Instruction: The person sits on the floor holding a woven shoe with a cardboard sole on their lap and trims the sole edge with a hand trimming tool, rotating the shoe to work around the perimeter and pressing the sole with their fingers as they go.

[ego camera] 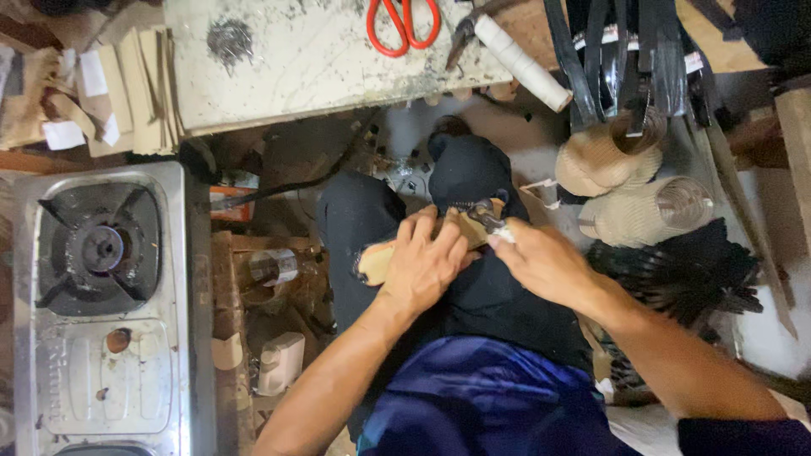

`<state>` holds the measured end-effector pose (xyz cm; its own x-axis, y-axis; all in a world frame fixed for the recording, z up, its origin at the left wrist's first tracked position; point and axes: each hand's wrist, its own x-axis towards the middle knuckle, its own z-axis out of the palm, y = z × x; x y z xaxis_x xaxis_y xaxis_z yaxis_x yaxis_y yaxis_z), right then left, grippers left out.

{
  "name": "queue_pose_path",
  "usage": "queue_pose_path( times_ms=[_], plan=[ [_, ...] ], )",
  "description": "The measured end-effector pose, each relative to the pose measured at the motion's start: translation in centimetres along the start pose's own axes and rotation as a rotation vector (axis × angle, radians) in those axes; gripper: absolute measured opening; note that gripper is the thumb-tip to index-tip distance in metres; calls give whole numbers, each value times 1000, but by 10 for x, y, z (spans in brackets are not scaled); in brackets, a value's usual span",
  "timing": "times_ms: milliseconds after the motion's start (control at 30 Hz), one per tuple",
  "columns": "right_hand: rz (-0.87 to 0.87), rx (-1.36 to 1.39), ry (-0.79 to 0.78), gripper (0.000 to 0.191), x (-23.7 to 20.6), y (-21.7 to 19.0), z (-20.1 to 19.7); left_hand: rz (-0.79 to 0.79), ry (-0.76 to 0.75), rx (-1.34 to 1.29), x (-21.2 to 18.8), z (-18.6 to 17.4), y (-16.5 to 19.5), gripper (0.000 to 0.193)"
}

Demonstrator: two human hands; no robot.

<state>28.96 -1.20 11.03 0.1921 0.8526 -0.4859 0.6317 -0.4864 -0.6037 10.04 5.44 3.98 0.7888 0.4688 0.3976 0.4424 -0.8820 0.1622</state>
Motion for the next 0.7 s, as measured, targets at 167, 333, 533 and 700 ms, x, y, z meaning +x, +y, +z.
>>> queue_pose_path(
  times_ms=[167,333,533,700],
  plan=[
    [-277,385,471,26,-6,5,1,-34,-14,-44,0,2,1,35],
    [-129,54,117,25,2,11,13,-19,18,9,1,-1,2,39],
    [-141,130,162,25,6,29,19,-102,-39,-10,12,-14,11,40],
    [-63,394,199,27,1,40,16,-286,-243,-130,32,-24,21,52]
  ],
)
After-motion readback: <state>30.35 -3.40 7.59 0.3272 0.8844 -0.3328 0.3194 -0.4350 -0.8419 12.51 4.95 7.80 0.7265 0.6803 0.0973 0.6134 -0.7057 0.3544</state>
